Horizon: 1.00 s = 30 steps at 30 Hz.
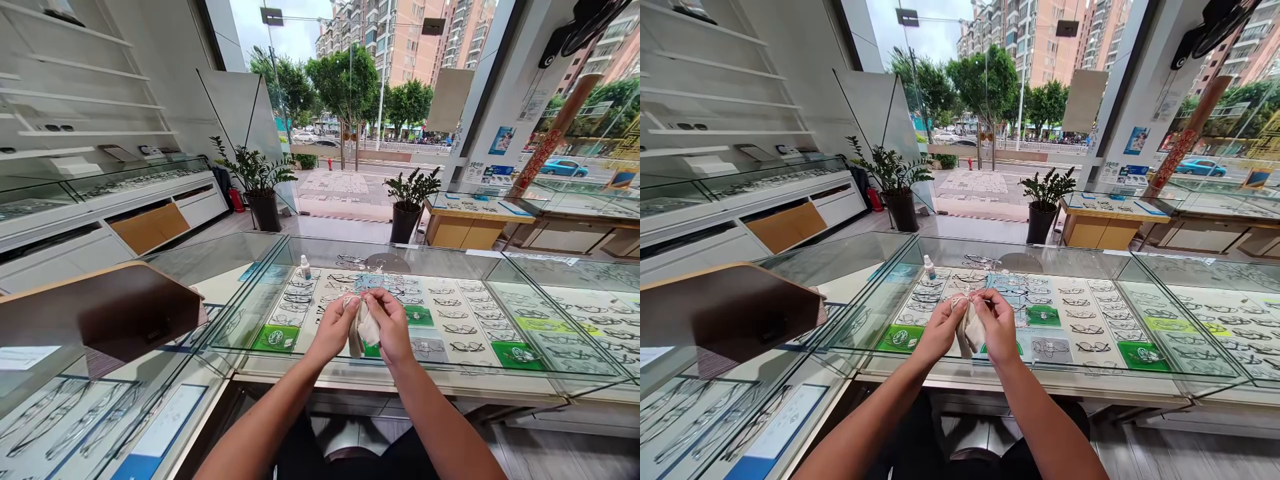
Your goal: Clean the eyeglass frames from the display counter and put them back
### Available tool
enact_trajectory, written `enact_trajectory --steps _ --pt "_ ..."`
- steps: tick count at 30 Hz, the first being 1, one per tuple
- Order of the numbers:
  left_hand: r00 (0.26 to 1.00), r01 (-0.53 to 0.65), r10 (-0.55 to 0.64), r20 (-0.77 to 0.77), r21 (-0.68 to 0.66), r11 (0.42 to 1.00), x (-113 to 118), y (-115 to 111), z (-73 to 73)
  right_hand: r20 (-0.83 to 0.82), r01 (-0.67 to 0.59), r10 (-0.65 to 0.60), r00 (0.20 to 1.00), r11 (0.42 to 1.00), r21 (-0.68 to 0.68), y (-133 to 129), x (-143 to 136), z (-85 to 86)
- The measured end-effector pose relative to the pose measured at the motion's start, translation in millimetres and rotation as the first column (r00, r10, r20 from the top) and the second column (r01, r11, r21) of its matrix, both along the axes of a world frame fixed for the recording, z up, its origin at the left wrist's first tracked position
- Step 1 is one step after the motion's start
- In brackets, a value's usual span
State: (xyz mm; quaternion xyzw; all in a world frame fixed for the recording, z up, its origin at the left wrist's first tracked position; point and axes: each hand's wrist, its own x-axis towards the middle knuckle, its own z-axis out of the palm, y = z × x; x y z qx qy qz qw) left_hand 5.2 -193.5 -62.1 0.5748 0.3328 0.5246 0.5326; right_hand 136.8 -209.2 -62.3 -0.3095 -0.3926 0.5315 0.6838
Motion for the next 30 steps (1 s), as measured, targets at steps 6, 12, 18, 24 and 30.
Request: enact_trajectory --steps 6,12,18,24,30 --pt "0.945 0.311 -0.315 -0.084 -0.06 0.949 -20.8 6.0 9.5 -0.02 0.03 -0.03 0.999 0.999 -0.025 0.5 5.2 1.6" --pt "0.996 0.087 -0.087 -0.009 -0.021 0.996 -2.4 5.2 2.7 0.082 0.059 -0.058 0.995 0.998 -0.02 -2.1 -2.4 0.1" --pt "1.0 0.007 -0.008 -0.004 -0.066 0.998 -0.2 4.2 -1.3 0.049 0.037 -0.036 0.998 0.999 -0.019 -0.3 -1.1 1.1" --pt "0.996 -0.091 0.093 0.008 -0.15 0.985 -30.8 18.1 -14.4 -0.066 0.107 -0.113 0.991 0.99 -0.092 8.9 13.2 0.3" --pt "0.953 -0.301 0.3 -0.029 -0.176 0.937 -87.7 35.7 -18.4 -0.103 0.115 -0.124 0.987 0.989 -0.088 9.8 23.8 -3.4"
